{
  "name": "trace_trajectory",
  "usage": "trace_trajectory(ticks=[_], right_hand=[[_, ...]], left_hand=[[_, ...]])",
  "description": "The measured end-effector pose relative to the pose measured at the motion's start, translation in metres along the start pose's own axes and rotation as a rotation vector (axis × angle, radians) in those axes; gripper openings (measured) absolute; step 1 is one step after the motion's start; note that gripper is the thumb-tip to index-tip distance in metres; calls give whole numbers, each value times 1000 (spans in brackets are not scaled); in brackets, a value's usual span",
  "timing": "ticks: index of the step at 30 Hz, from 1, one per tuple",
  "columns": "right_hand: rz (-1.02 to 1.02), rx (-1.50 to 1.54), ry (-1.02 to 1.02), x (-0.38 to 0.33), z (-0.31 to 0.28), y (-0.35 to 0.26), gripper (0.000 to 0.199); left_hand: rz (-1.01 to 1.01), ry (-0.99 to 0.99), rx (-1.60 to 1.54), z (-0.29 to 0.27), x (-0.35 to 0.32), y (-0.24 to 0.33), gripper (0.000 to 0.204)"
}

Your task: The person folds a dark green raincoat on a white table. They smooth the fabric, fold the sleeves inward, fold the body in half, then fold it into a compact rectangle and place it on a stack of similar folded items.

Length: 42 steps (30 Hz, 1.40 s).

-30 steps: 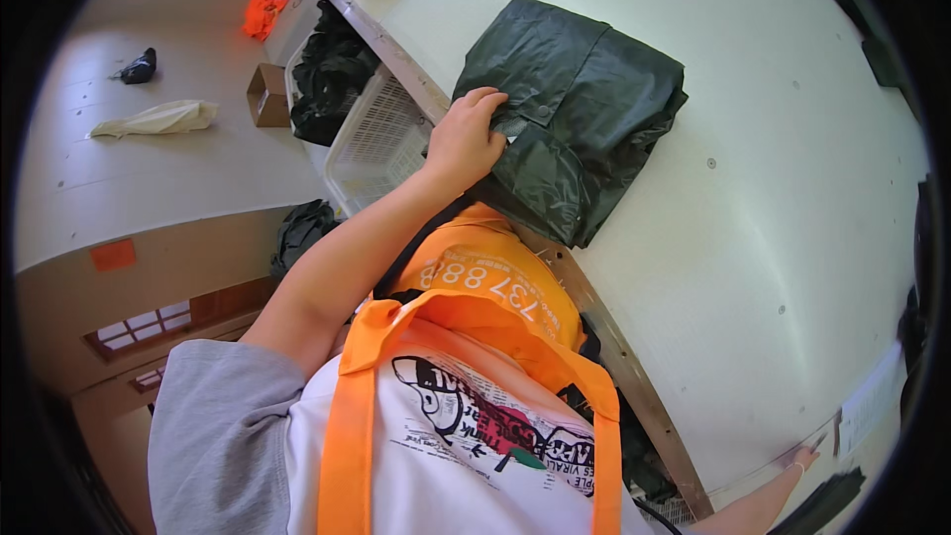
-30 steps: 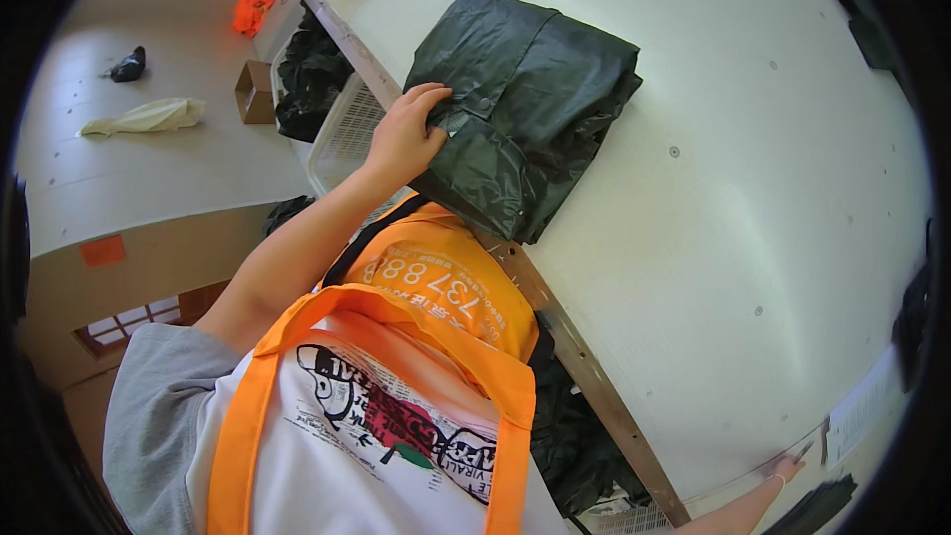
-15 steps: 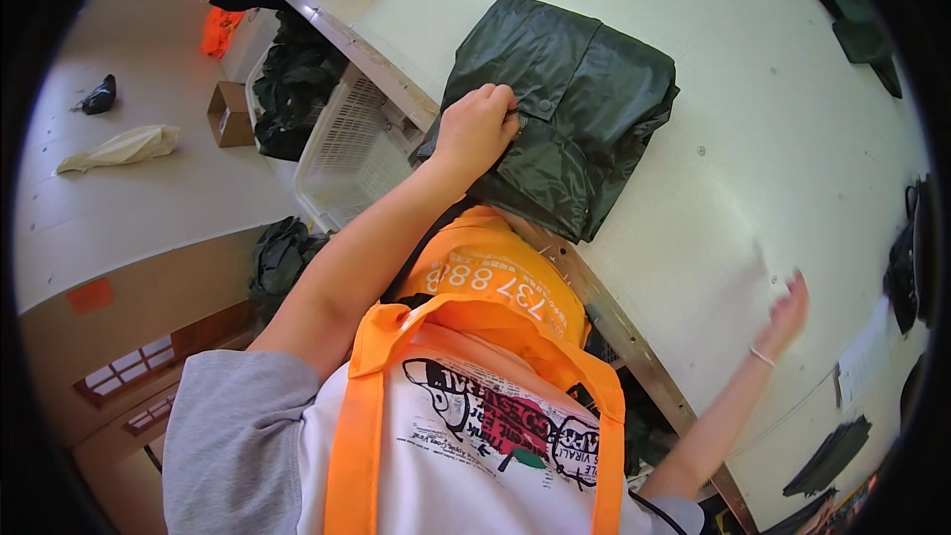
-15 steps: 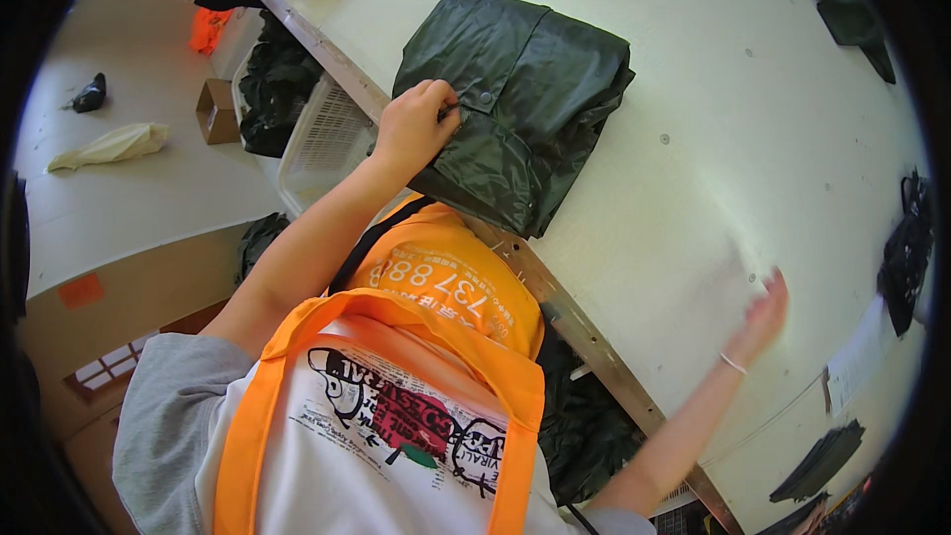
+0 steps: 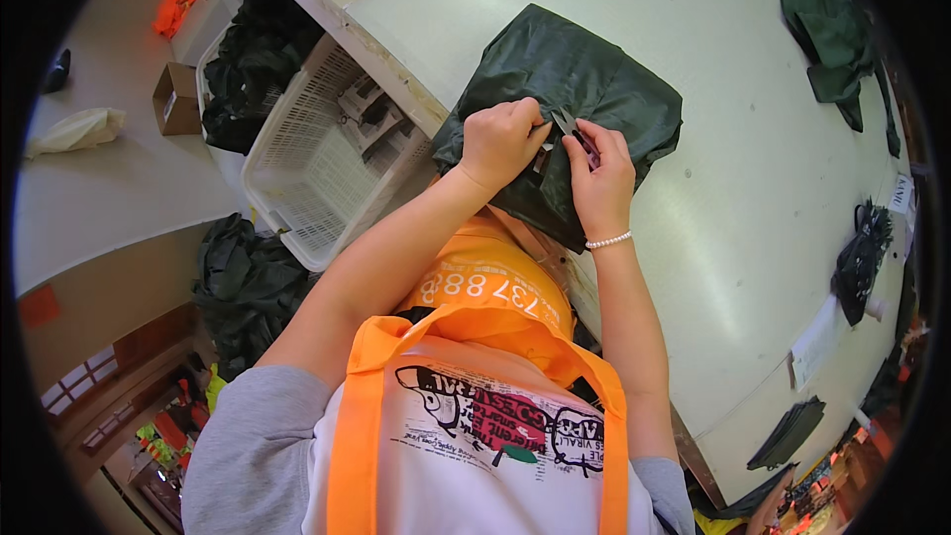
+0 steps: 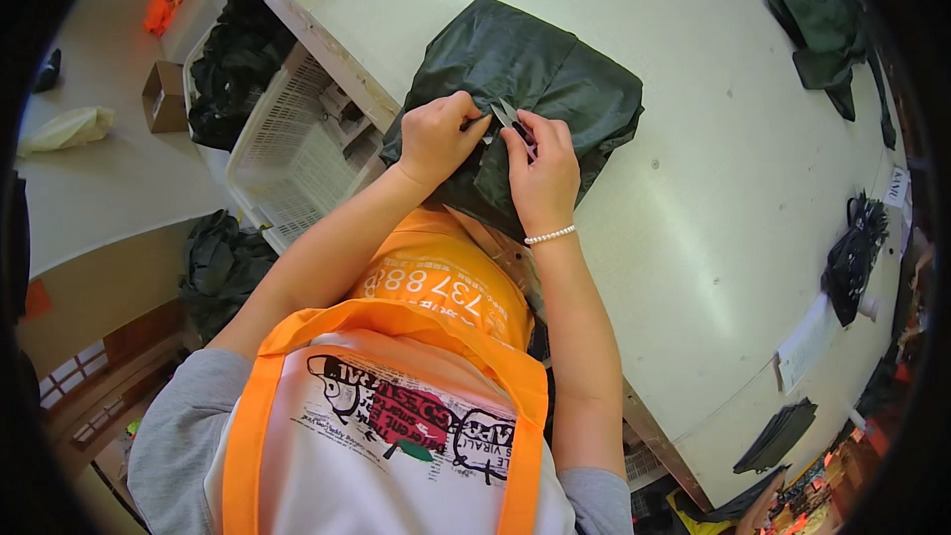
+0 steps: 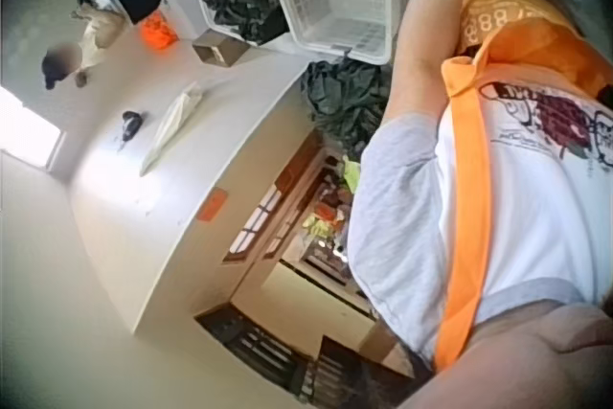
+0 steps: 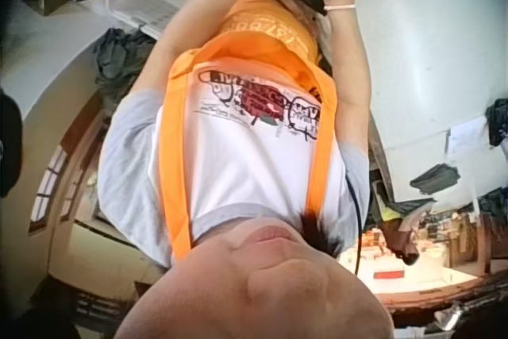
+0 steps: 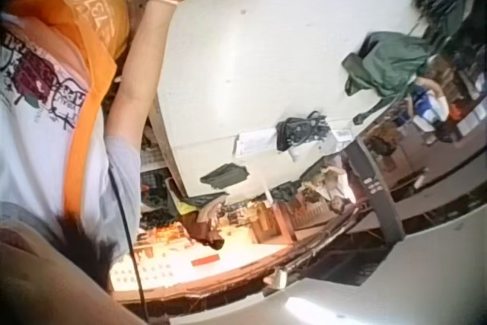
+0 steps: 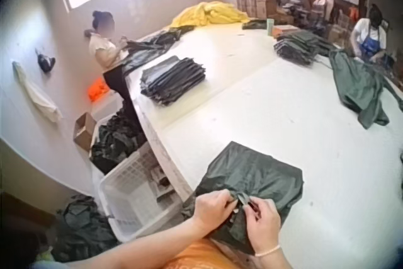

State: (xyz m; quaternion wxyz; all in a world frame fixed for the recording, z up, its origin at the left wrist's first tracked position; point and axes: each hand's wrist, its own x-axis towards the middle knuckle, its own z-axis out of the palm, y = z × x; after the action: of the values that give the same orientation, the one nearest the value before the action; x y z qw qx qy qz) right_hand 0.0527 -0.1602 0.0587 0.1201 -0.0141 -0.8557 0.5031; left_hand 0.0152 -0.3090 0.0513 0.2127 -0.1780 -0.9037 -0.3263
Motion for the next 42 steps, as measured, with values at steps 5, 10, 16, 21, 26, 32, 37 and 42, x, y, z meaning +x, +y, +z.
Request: trace_trajectory(ticks=[5,10,16,21,26,32,37,42], right_hand=[[16,36,-54,8,1,-6,20],[54,111,-88,12,-1,-5,18],[86,184,-71,17,-7,0,20],[0,37,-214,36,-31,0,22],[-121,-31,-295,51,-32,11,20],[-15,78,-8,38,-54,27,18],[344,-298,651,-45,-178,152,27],[742,-666,833,-170,-281,243,33]], left_hand=[[-30,94,-69,3,-1,0,22],[-35,109,-88,4,-1,-1,22],[-52,74,-92,0,-2,0,22],[-63,59,-85,1,-5,-1,23],[-58,56,-90,5,-1,-1,24],[-16,-62,-37,-18,1,8,24],[-149,-6,22,-52,-9,-30,39],[-685,-247,-315,-34,-19,-69,75]])
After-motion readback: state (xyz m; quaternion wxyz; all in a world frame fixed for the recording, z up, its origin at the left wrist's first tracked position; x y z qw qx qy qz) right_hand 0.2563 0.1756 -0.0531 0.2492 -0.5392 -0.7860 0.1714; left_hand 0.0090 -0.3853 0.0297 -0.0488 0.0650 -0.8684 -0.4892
